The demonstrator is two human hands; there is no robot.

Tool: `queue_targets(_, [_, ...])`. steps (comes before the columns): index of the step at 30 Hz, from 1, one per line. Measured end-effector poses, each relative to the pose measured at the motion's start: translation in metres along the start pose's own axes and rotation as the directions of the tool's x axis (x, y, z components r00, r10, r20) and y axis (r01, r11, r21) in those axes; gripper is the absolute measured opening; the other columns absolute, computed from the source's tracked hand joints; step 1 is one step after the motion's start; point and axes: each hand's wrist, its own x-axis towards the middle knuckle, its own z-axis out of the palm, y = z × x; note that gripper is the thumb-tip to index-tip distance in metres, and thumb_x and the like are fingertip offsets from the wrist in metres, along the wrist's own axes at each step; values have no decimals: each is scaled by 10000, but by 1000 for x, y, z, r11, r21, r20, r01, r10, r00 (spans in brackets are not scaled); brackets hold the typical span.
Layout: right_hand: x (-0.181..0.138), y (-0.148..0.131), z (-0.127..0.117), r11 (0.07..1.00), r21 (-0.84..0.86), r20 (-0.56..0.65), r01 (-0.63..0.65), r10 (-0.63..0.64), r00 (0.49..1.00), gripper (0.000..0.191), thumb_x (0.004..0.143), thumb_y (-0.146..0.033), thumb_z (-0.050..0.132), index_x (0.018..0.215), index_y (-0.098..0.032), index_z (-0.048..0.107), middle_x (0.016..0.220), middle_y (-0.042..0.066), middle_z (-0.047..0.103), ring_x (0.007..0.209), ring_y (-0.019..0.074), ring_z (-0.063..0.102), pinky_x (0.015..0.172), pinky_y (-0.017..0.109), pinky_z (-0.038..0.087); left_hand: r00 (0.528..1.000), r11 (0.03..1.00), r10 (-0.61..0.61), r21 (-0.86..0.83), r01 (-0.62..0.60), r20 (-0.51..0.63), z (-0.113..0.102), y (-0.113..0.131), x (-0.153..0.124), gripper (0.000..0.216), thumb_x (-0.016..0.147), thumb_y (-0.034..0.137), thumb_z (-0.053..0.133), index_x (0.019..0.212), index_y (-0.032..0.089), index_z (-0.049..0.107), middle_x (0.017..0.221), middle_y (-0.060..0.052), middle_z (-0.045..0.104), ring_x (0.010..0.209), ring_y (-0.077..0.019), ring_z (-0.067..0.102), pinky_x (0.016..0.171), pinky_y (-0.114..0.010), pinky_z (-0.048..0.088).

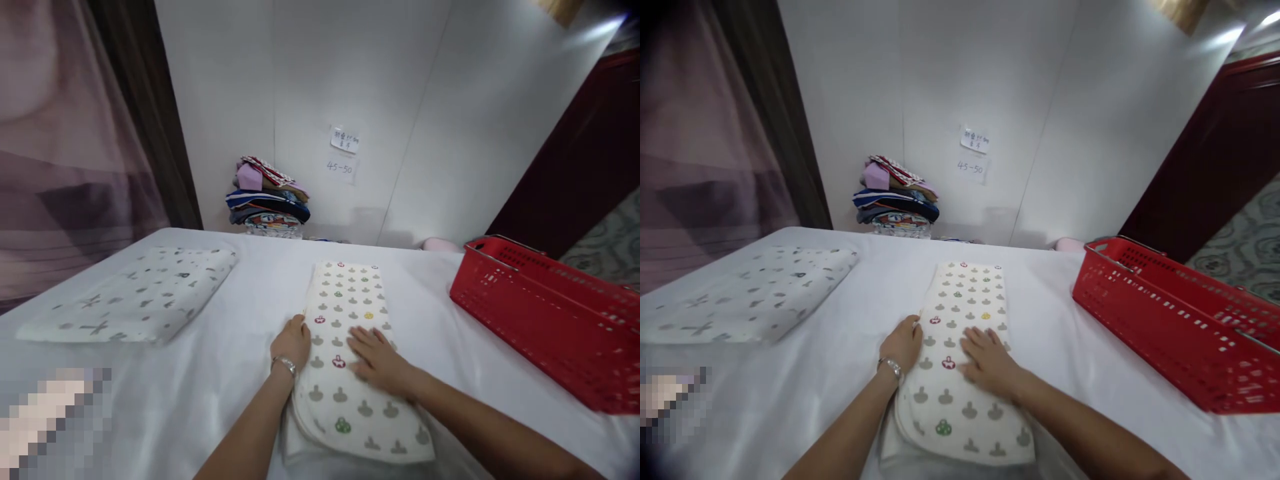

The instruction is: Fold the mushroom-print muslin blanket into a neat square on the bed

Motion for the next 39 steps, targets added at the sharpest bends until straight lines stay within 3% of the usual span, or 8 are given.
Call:
queue_targets(5, [-82,-19,24,995,8,-25,98,-98,995,549,894,-495,338,1389,-266,283,1465,75,214,1345,257,159,1076,515,89,999,999,36,11,-35,-24,0,-1,2,339,869,271,325,1145,187,504,1110,-101,602,910,-221,603,740,-324,438])
queue_targets(12, [-129,-9,50,966,-122,-149,229,-246,958,572,887,-430,406,1402,-238,248,1434,88,287,1330,244,217,1076,512,138,997,989,74,-127,-71,14,-8,-8,-6,355,820,328,463,1136,174,513,1012,-69,630,903,-186,597,758,-270,438])
queue_targets(18, [-143,0,55,958,-199,-229,206,-250,941,551,884,-346,433,1396,-225,267,1439,86,281,1332,238,215,1062,473,244,993,978,13,-207,12,121,-23,-17,-40,536,734,312,575,1231,167,439,1117,-66,587,867,-168,599,742,-254,446])
queue_targets(23, [-141,4,68,951,-247,-287,184,-253,924,508,877,-289,432,1369,-217,329,1430,77,304,1325,249,235,1043,479,287,990,976,-29,-210,57,135,-29,-24,-82,539,719,313,586,1223,182,450,1099,-46,589,841,-156,600,741,-249,448])
queue_targets(29, [-139,9,70,937,-279,-286,208,-288,914,505,877,-260,418,1372,-224,324,1419,69,329,1315,244,263,1027,472,316,997,985,-12,-173,26,76,-27,-26,-109,519,734,246,552,1235,173,436,1131,-58,561,767,-128,591,771,-265,458])
queue_targets(32, [-142,11,68,940,-280,-315,193,-280,907,502,879,-237,402,1374,-244,319,1438,67,292,1323,249,239,1026,480,309,996,979,88,-187,-82,25,-27,-30,-114,453,758,233,520,1206,188,464,1129,-50,551,731,-113,585,761,-272,477])
queue_targets(35, [-149,15,67,951,-247,-341,187,-267,901,521,874,-211,390,1384,-259,294,1455,60,253,1331,258,212,1028,494,299,934,921,352,-155,-358,-64,-29,-41,-120,386,784,158,447,1161,211,509,1195,-49,514,946,-141,561,869,-290,457])
queue_targets(39, [-158,24,64,961,-147,-346,236,-273,898,609,836,-138,371,1414,-246,215,1480,46,172,1345,256,164,1038,479,306,749,750,661,-1,-661,-37,-32,-64,-127,470,754,37,383,1173,204,513,1265,-78,487,1164,-190,438,976,-381,389])
